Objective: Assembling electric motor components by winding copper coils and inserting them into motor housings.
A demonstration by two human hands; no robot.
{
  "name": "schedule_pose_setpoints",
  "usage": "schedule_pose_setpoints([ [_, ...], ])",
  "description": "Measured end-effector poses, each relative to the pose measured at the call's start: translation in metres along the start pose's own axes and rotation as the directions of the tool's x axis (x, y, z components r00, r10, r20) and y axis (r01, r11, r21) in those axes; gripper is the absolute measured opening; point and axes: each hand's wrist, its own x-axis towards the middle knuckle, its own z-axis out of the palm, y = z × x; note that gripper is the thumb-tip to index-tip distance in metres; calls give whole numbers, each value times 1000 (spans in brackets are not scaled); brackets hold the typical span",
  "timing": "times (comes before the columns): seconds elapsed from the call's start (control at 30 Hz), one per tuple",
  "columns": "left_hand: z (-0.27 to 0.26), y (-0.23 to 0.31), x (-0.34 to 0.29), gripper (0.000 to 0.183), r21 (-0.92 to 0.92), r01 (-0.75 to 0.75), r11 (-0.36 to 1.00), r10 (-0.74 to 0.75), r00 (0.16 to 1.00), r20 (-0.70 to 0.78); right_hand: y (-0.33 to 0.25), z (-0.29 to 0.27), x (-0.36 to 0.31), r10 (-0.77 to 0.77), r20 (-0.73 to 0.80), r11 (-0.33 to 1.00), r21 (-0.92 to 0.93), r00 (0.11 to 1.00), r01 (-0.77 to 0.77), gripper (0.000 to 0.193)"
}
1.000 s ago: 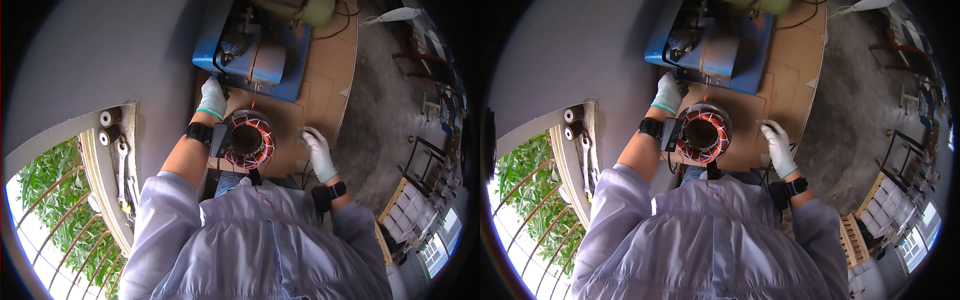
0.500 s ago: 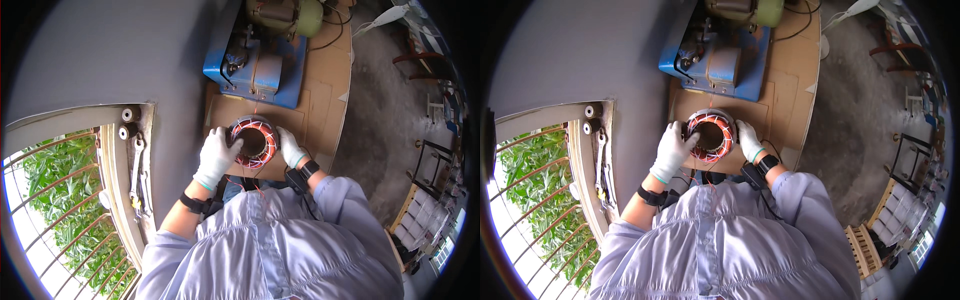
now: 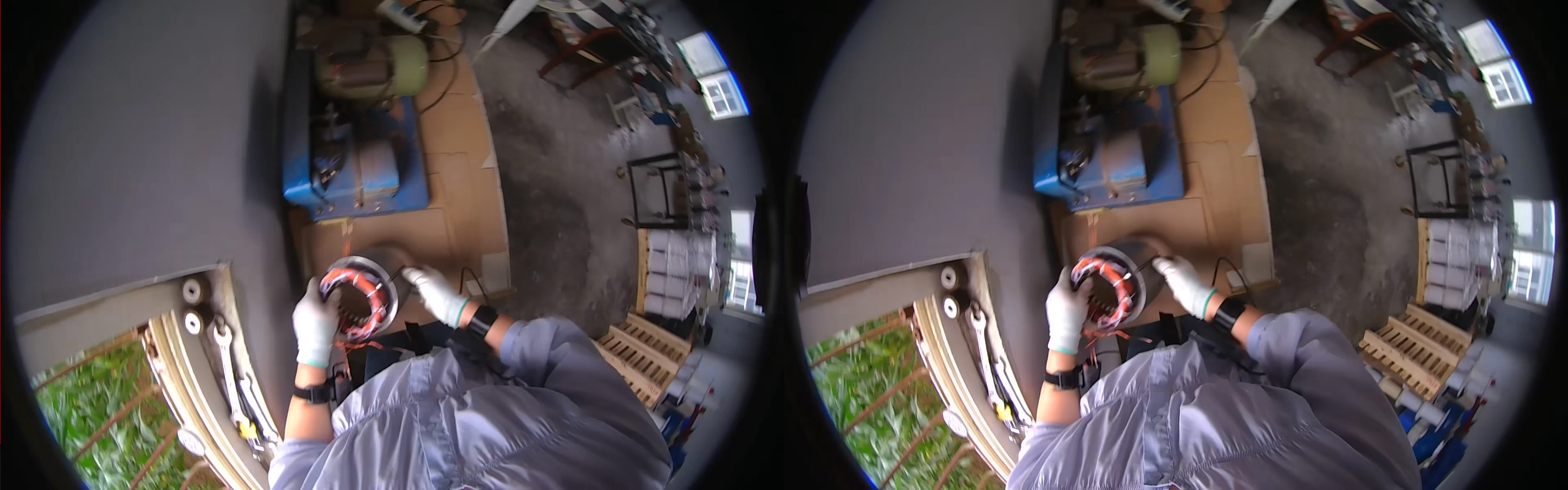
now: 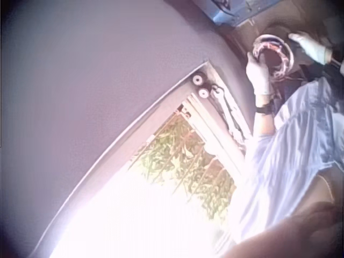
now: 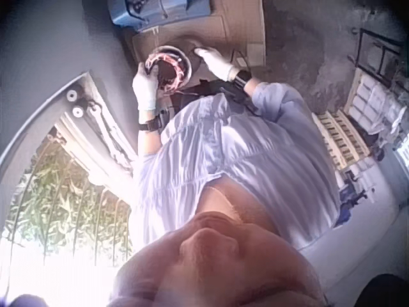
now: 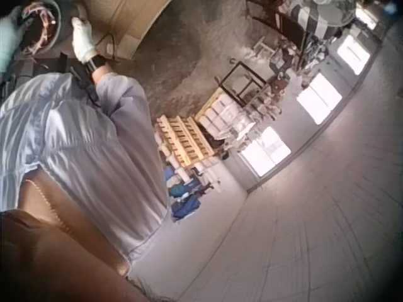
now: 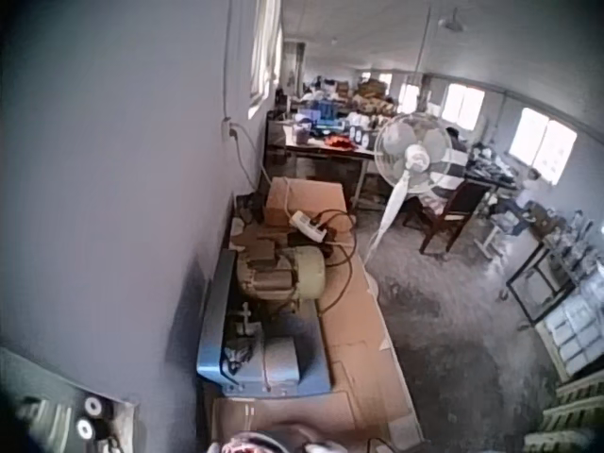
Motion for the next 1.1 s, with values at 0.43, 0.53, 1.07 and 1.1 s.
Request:
schedule_pose_setpoints([
  [0.43, -10, -12, -50, 20, -731, 399, 553, -82, 900, 429, 31, -11, -16, -29, 500, 938, 313, 866, -149, 57],
  [0.53, 38, 26, -50, 20, -714, 401, 574, -28, 881, 472, 46, -60, -43, -2, 459, 981, 174, 889, -87, 62],
  [1.07, 313, 417, -94, 17, -623, 241, 744, 261, 753, 604, 34, -542, -147, -327, 131, 933, 202, 936, 297, 59],
  [1.1, 325, 437, -96, 17, -612, 242, 753, 259, 746, 614, 23, -567, -155, -332, 128, 930, 208, 935, 302, 59],
])
